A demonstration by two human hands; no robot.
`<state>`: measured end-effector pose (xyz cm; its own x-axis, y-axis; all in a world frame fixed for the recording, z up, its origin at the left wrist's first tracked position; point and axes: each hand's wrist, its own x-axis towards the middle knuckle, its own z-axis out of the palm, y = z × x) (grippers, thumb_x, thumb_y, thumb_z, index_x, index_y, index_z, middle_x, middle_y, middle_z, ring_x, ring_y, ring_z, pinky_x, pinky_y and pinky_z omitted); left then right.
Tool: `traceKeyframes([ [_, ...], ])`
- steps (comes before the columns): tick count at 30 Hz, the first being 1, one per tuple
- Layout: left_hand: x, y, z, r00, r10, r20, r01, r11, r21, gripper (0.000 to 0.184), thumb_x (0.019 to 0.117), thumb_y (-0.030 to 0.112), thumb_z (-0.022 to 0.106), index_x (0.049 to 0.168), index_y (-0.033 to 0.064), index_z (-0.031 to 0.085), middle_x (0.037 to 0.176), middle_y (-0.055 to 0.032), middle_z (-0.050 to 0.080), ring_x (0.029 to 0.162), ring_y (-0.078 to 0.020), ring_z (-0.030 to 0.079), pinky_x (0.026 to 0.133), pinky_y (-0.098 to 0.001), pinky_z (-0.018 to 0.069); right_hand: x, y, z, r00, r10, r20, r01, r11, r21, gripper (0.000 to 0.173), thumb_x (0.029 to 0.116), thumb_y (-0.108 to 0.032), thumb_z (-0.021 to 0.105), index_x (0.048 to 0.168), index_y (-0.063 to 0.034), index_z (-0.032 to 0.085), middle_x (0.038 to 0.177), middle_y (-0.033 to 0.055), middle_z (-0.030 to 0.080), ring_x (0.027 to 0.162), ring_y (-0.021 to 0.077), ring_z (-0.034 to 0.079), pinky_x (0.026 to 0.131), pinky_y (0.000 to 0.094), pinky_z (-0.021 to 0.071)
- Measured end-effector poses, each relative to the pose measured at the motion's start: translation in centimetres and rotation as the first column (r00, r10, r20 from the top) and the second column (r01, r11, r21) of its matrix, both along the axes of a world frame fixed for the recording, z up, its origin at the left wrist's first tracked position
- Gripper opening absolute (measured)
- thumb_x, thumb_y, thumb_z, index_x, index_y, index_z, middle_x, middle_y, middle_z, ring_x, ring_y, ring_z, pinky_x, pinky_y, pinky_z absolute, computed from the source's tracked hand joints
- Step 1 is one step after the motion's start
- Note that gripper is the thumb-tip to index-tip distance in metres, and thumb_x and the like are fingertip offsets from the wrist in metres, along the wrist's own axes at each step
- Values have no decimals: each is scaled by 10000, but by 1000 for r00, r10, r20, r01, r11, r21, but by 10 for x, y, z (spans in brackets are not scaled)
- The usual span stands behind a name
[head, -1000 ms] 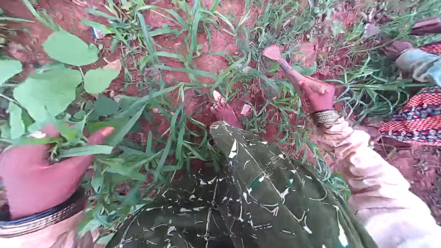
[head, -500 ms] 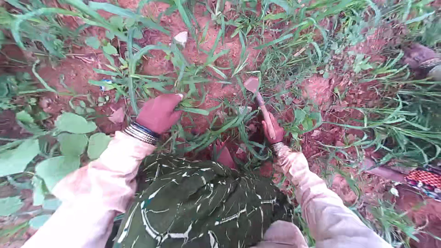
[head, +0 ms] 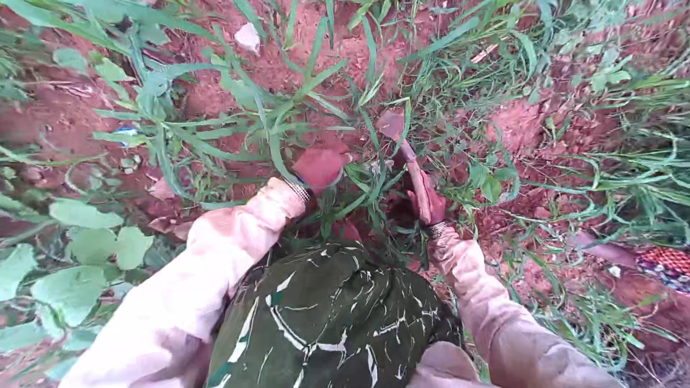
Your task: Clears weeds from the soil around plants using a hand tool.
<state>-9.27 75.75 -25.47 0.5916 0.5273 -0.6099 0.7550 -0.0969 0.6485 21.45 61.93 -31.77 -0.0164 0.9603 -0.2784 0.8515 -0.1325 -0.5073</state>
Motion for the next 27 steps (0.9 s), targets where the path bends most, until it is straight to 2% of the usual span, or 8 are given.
traceKeyframes([
  [5, 70, -15, -35, 978, -83, -190, 50, 984, -172, 368, 1020, 44, 570, 1361, -94, 574, 1435, -303, 540, 1333, -488, 524, 1039, -622, 452, 11, 22, 6, 994, 82, -71, -80, 996, 30, 536, 992, -278, 579, 1311, 151, 606, 1182, 309, 707, 984, 456, 739, 827, 597, 576],
  [11, 74, -33, -50, 966, -117, -232, 119, 993, -5, 492, 980, 3, 625, 1456, -35, 506, 1462, -276, 528, 1349, -492, 502, 1004, -642, 455, 12, 18, 3, 946, -93, -310, 87, 996, -33, 477, 962, -234, 636, 1265, 135, 646, 1212, 279, 704, 1146, 337, 702, 1039, 475, 522],
  [14, 64, -42, -48, 986, -84, -144, 94, 994, 62, 487, 984, -32, 594, 1464, -26, 512, 1445, -271, 558, 1345, -501, 509, 1009, -664, 436, 13, 5, 28, 949, -138, -285, 140, 990, -13, 479, 956, -248, 645, 1231, 144, 659, 1174, 285, 713, 1102, 322, 717, 1007, 461, 537],
  [16, 53, -48, -42, 996, 57, -68, -42, 980, 196, 536, 909, -21, 666, 1433, -23, 557, 1395, -281, 604, 1301, -522, 544, 969, -687, 447, 22, -7, 53, 959, -153, -239, 154, 988, -14, 517, 973, -294, 617, 1242, 146, 651, 1164, 278, 718, 1085, 297, 725, 989, 447, 550],
  [20, 5, -61, -22, 905, 426, -14, -333, 727, 601, 496, 790, 213, 826, 1154, -94, 688, 1127, -300, 716, 1016, -528, 696, 748, -678, 539, 48, -58, 102, 984, -66, -163, 67, 998, 3, 601, 1006, -388, 568, 1273, 146, 633, 1127, 269, 733, 1002, 261, 751, 902, 414, 587],
  [22, -31, -65, -6, 841, 509, -185, -310, 732, 607, 567, 821, 302, 808, 1202, -92, 659, 1099, -329, 701, 975, -563, 685, 719, -711, 517, 60, -93, 119, 997, 16, -80, -17, 1000, -16, 571, 1011, -397, 551, 1258, 104, 666, 1089, 227, 759, 939, 251, 771, 828, 413, 611],
  [24, -54, -70, 13, 770, 508, -386, -290, 818, 497, 551, 896, 260, 736, 1297, -93, 600, 1138, -399, 651, 1012, -640, 634, 755, -787, 456, 67, -128, 125, 998, 60, 6, -60, 997, -48, 551, 994, -410, 545, 1212, 70, 706, 963, 193, 781, 769, 279, 775, 647, 463, 609],
  [27, -44, -70, 24, 843, 416, -340, -232, 853, 468, 495, 886, 143, 715, 1308, -91, 607, 1098, -388, 665, 976, -617, 656, 732, -767, 471, 64, -150, 111, 995, 38, 89, -28, 993, -113, 528, 942, -363, 558, 1189, 73, 722, 853, 210, 771, 644, 368, 746, 535, 557, 565],
])
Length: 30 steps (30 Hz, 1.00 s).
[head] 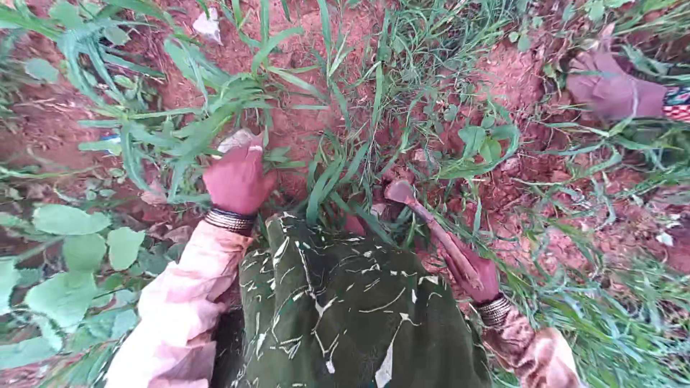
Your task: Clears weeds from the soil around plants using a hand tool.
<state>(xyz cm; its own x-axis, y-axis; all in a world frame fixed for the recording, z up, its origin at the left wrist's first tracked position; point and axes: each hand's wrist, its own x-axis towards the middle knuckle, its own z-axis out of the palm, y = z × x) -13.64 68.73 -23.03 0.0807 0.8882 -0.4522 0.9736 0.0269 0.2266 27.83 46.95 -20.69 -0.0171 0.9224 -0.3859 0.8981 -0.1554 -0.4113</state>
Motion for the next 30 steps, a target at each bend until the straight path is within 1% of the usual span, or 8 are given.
traceKeyframes([
  [3, 70, 16, -21, 950, -223, 216, 255, 958, -131, 345, 965, 20, 626, 1296, -73, 644, 1258, -308, 670, 1143, -531, 650, 857, -698, 506, -19, 18, -32, 1000, -13, 24, 13, 999, -30, 497, 963, -330, 574, 1243, 61, 699, 904, 225, 769, 671, 419, 740, 557, 611, 562],
  [5, 115, 27, -49, 909, -312, 276, 402, 832, -382, 338, 981, -8, 592, 1310, -75, 628, 1360, -311, 607, 1276, -518, 566, 1007, -683, 436, -24, 23, -35, 999, -1, 50, 5, 997, -80, 501, 981, -336, 576, 1294, 41, 677, 937, 234, 768, 681, 437, 736, 569, 625, 558],
  [7, 140, 25, -75, 857, -436, 273, 513, 679, -525, 373, 964, 90, 670, 1310, -45, 632, 1304, -304, 630, 1255, -490, 577, 1029, -651, 428, -11, 9, -20, 994, -3, 112, 16, 993, -118, 520, 995, -386, 550, 1303, 10, 684, 848, 216, 759, 648, 424, 726, 556, 619, 553],
  [10, 149, 24, -79, 866, -412, 284, 496, 631, -597, 518, 963, 140, 684, 1430, -27, 537, 1319, -311, 620, 1239, -500, 585, 1019, -669, 429, 4, -13, -13, 992, -14, 129, 24, 997, -72, 510, 976, -379, 552, 1273, 6, 704, 776, 202, 748, 591, 404, 713, 513, 599, 545],
  [15, 146, 19, -87, 888, -380, 260, 457, 649, -608, 483, 1043, 242, 598, 1448, -10, 523, 1339, -304, 614, 1255, -491, 587, 1030, -658, 441, -24, 35, -34, 999, -6, 49, 14, 986, -164, 494, 1005, -340, 553, 1382, -33, 638, 843, 217, 754, 651, 438, 721, 574, 625, 558],
  [21, 148, 12, -80, 954, -191, 230, 291, 775, -562, 438, 1020, 117, 586, 1436, -16, 551, 1334, -318, 622, 1276, -504, 575, 1047, -670, 423, 20, 21, -16, 988, 100, 121, -86, 989, -120, 504, 966, -371, 562, 1321, -35, 688, 772, 215, 740, 599, 439, 704, 521, 624, 532],
  [24, 154, 14, -83, 966, -130, 224, 241, 765, -597, 513, 1042, 168, 576, 1526, 36, 466, 1395, -298, 591, 1309, -488, 556, 1069, -672, 404, -10, 39, -34, 989, 88, 115, -70, 985, -155, 531, 986, -413, 547, 1353, -49, 669, 754, 209, 737, 602, 438, 704, 542, 632, 532],
  [30, 167, 13, -80, 979, 40, 202, 92, 793, -603, 450, 1061, 162, 542, 1474, -11, 499, 1369, -318, 598, 1292, -502, 565, 1060, -671, 414, 3, 0, -36, 992, 9, 125, 6, 992, -123, 582, 990, -466, 557, 1342, -15, 666, 837, 229, 755, 678, 454, 727, 590, 640, 555],
])
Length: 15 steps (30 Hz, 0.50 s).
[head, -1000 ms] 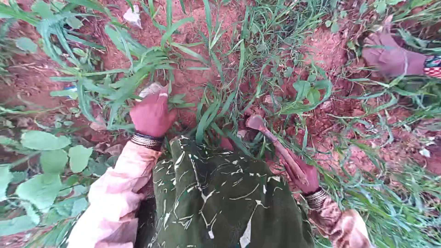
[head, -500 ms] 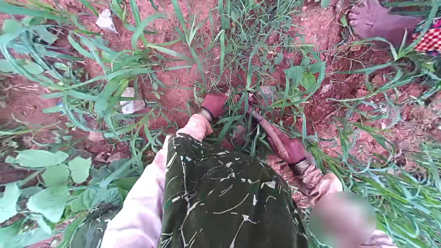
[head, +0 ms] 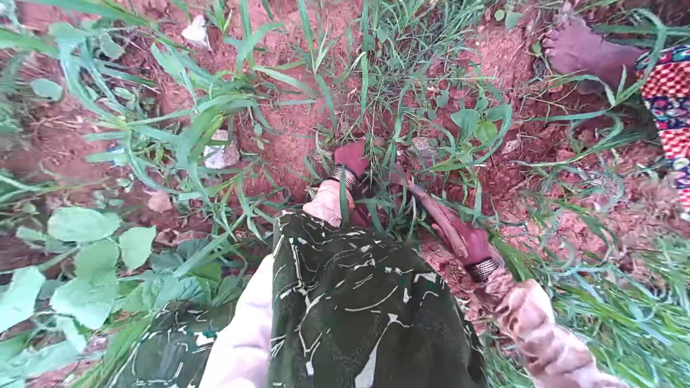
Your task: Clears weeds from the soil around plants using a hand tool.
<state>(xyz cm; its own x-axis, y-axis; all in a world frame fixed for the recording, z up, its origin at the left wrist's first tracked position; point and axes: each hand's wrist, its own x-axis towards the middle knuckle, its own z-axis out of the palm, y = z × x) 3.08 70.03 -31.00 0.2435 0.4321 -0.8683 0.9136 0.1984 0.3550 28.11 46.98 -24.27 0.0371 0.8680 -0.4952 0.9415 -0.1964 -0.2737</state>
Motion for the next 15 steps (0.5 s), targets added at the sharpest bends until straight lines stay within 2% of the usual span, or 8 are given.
traceKeyframes([
  [3, -6, -2, -7, 994, 88, 62, -88, 996, -4, 442, 1057, 166, 560, 1465, 0, 529, 1390, -298, 598, 1331, -470, 546, 1116, -640, 379, 2, -15, -11, 999, -37, -7, 38, 997, 72, 542, 973, -406, 569, 1290, 15, 692, 841, 236, 756, 661, 452, 727, 569, 642, 545],
  [7, -11, -1, -4, 991, 100, 90, -100, 995, -7, 474, 1055, 119, 547, 1498, -29, 470, 1441, -319, 546, 1381, -483, 492, 1156, -641, 331, -49, 30, -45, 997, -27, -75, 34, 995, 92, 508, 1003, -369, 552, 1330, 1, 668, 984, 213, 773, 738, 437, 747, 614, 641, 562],
  [8, -11, 0, -5, 990, 101, 97, -102, 995, 12, 471, 1058, 116, 540, 1497, -37, 466, 1439, -323, 545, 1379, -488, 493, 1155, -643, 331, -48, 34, -44, 997, -31, -69, 36, 997, 72, 519, 1007, -379, 556, 1354, -5, 653, 997, 215, 772, 748, 445, 745, 626, 649, 559],
  [10, -11, -15, -5, 988, 103, 116, -106, 994, 19, 448, 1058, 102, 530, 1473, -58, 480, 1408, -337, 561, 1360, -493, 507, 1149, -642, 344, -35, 10, -20, 998, -58, -23, 58, 998, 13, 523, 1003, -378, 571, 1365, -8, 646, 988, 229, 769, 762, 466, 740, 641, 667, 549],
  [13, -16, -7, 0, 989, 99, 110, -99, 995, -11, 468, 1075, 117, 497, 1507, -54, 441, 1453, -326, 530, 1402, -471, 474, 1175, -613, 326, 4, -24, -7, 1000, 3, -31, 0, 997, 77, 465, 963, -296, 617, 1299, 19, 685, 1006, 235, 767, 772, 452, 749, 633, 649, 565],
  [15, -17, -3, 0, 990, 84, 116, -83, 996, -16, 467, 1079, 120, 483, 1508, -59, 436, 1454, -328, 527, 1403, -472, 473, 1173, -610, 330, -6, -8, -17, 996, 14, -90, -5, 996, 93, 429, 956, -270, 617, 1237, 40, 711, 966, 248, 765, 763, 464, 745, 636, 656, 561],
])
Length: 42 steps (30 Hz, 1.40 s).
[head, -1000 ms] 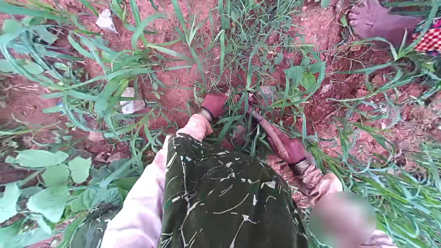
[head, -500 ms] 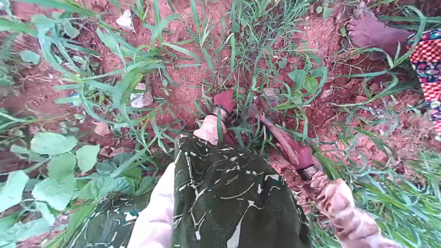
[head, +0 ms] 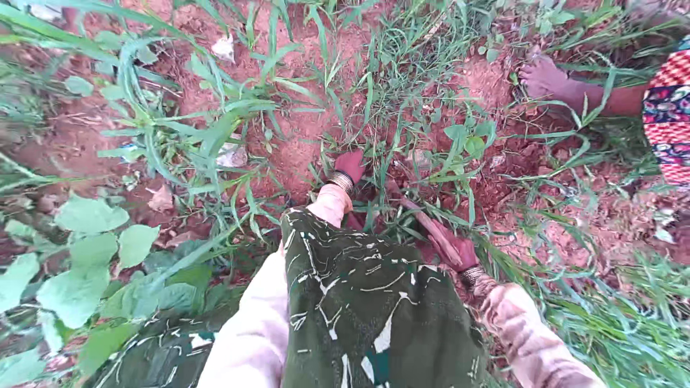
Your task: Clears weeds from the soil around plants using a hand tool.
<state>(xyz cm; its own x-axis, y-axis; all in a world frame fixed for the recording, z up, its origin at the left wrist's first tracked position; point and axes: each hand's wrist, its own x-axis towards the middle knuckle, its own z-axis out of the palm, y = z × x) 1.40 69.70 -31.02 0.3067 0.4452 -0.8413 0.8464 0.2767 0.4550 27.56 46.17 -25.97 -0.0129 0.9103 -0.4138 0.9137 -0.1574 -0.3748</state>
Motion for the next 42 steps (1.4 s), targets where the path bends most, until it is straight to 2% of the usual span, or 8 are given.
traceKeyframes([
  [12, -74, -40, -1, 779, 565, 271, -617, 767, 176, 419, 1113, 128, 364, 1411, -144, 479, 1336, -335, 590, 1276, -339, 583, 1120, -447, 426, 21, 38, -16, 970, 199, -139, -207, 977, -46, 449, 1006, -323, 555, 1242, 28, 705, 1095, 228, 755, 928, 414, 758, 768, 618, 594],
  [15, -82, -50, 7, 678, 680, 279, -735, 624, 266, 433, 1113, 137, 354, 1387, -176, 477, 1312, -349, 589, 1247, -313, 589, 1102, -419, 431, -37, 88, -14, 979, 103, -175, -173, 874, -454, 521, 1076, -374, 457, 1449, -25, 561, 1375, 236, 633, 1265, 412, 615, 1090, 602, 424],
  [20, -104, -21, 39, 87, 865, 494, -983, -5, 182, 538, 1135, 359, 318, 1563, 33, 329, 1534, -126, 459, 1378, -130, 480, 1151, -325, 399, -34, 54, -13, 984, 170, -56, -168, 985, 30, 510, 991, -412, 573, 1243, 9, 711, 862, 225, 761, 710, 450, 737, 599, 653, 553],
  [26, -150, 24, 92, -155, 662, 733, -987, -70, -145, 537, 1138, 394, 91, 862, 195, 507, 741, 61, 667, 733, -79, 701, 720, -282, 615, -18, 49, 54, 998, -65, 13, 63, 988, 144, 508, 977, -405, 580, 1237, 8, 725, 865, 228, 761, 690, 419, 735, 596, 627, 551],
  [30, -137, 29, 91, 110, 735, 669, -990, 140, 9, 246, 1117, 264, 401, 914, 204, 527, 601, 129, 546, 493, 20, 530, 495, -147, 486, -32, 97, 62, 929, -221, -296, 281, 944, 176, 469, 956, -354, 639, 1177, 50, 732, 1021, 199, 769, 910, 245, 761, 840, 437, 594],
  [33, -115, 27, 82, 471, 666, 578, -881, 386, 273, 588, 900, 81, 740, 1401, 0, 441, 1174, -8, 623, 1021, 8, 624, 916, -180, 535, -28, 126, 59, 932, -236, -276, 296, 934, 200, 481, 961, -374, 642, 1176, 47, 732, 1016, 204, 767, 910, 258, 759, 843, 458, 590],
  [37, -87, 39, 67, 847, 460, 267, -531, 702, 475, 541, 966, 94, 686, 1395, -158, 474, 1367, -343, 570, 1308, -386, 569, 1137, -501, 412, 4, 124, 58, 949, -309, -63, 315, 939, 136, 547, 971, -426, 606, 1231, 45, 709, 1031, 257, 752, 916, 400, 744, 822, 612, 549],
  [42, -18, 57, 51, 988, 101, 120, -132, 948, 290, 405, 1043, 185, 608, 1315, -115, 600, 1220, -341, 661, 1194, -487, 631, 1055, -627, 447, 8, 80, 46, 954, -287, 89, 286, 958, 22, 547, 982, -424, 577, 1257, 31, 705, 967, 275, 753, 814, 504, 730, 684, 711, 523],
])
